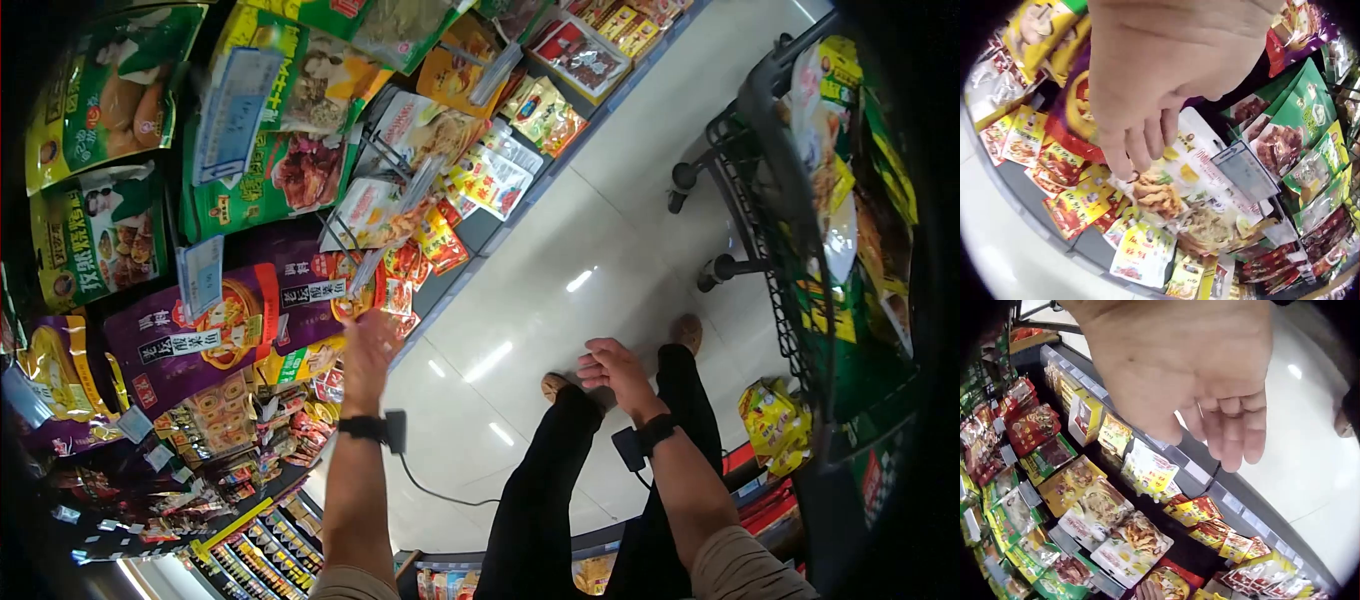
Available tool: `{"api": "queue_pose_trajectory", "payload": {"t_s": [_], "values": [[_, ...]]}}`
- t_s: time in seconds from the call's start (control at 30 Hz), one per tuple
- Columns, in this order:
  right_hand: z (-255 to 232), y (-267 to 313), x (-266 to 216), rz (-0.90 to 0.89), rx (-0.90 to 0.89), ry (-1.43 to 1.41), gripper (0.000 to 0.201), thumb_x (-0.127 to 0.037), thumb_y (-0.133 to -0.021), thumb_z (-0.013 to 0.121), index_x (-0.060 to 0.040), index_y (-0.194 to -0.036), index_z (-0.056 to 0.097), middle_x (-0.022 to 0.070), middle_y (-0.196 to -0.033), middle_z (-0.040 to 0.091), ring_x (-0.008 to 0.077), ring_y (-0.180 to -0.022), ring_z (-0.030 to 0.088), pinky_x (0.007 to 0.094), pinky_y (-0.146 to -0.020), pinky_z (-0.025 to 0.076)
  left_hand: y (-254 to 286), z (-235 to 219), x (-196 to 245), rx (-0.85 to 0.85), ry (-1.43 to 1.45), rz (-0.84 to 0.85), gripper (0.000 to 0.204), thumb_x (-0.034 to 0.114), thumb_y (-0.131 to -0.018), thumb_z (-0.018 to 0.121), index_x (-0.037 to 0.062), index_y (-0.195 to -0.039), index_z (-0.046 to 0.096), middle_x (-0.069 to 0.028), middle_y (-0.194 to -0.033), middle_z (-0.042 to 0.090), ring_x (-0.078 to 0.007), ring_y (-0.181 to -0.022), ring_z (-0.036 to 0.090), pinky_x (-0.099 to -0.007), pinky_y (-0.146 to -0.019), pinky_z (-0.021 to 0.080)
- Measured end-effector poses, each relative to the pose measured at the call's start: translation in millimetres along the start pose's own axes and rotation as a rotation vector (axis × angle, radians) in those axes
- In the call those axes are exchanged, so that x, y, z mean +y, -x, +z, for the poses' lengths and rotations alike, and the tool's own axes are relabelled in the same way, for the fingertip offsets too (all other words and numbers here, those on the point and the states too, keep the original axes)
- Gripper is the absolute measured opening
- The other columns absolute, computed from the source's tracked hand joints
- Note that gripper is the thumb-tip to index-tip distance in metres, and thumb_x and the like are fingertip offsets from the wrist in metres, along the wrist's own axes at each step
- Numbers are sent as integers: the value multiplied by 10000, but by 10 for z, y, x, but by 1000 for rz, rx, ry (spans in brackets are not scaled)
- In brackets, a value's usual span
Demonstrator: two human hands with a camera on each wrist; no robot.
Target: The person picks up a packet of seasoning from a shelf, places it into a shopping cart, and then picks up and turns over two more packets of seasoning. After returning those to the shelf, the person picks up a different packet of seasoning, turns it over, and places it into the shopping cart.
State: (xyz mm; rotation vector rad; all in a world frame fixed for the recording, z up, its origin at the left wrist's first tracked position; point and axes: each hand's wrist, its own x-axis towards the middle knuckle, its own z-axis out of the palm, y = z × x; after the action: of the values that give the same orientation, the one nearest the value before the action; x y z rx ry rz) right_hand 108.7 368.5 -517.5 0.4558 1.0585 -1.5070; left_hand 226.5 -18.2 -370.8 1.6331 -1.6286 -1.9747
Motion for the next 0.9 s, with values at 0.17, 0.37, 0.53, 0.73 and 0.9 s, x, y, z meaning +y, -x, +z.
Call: {"api": "queue_pose_trajectory", "payload": {"t_s": [0.17, 0.37, 0.53, 0.73, 0.9], "values": [[307, 200, -629, -121, -44, -20, 291, -263, -1000, 527, -60, -1203, 576, 121, -1059, 660, 214, -897, 665, 338, -783, 542, 847, 236, -917, -192, -135, -323, 458, 420, -1023, 475, 64, -1307, 529, -113, -1224, 635, -264, -1167, 611, -446, -966, 499], [753, 528, -1418, -125, -140, 70, 252, -236, -1004, 521, -66, -1180, 580, 104, -1049, 655, 199, -901, 668, 321, -765, 539, 1767, 1018, -1216, -564, -769, -278, 443, 414, -1007, 522, 62, -1268, 586, -115, -1123, 675, -235, -1093, 622, -350, -952, 465], [912, 818, -1797, -140, -168, 106, 232, -211, -993, 528, -70, -1169, 581, 87, -1042, 651, 179, -888, 662, 309, -744, 526, 2207, 1460, -883, -599, -843, -343, 502, 401, -980, 585, 22, -1308, 560, -120, -1234, 646, -229, -1175, 590, -317, -1016, 439], [1171, 498, -2009, -284, -131, 188, 212, -193, -979, 546, -82, -1152, 599, 40, -1015, 638, 132, -838, 640, 292, -716, 510, 2142, 1593, -1212, -605, -788, -156, 480, 423, -958, 602, 38, -1245, 604, -178, -1125, 690, -316, -1064, 661, -364, -924, 510], [1494, -250, -2404, -469, -191, 289, 297, -178, -986, 545, -104, -1272, 579, 12, -1050, 614, 135, -872, 642, 264, -738, 506, 1919, 1636, -1303, -572, -518, -329, 425, 422, -989, 548, 45, -1177, 610, -93, -919, 689, -175, -782, 665, -299, -701, 538]]}}
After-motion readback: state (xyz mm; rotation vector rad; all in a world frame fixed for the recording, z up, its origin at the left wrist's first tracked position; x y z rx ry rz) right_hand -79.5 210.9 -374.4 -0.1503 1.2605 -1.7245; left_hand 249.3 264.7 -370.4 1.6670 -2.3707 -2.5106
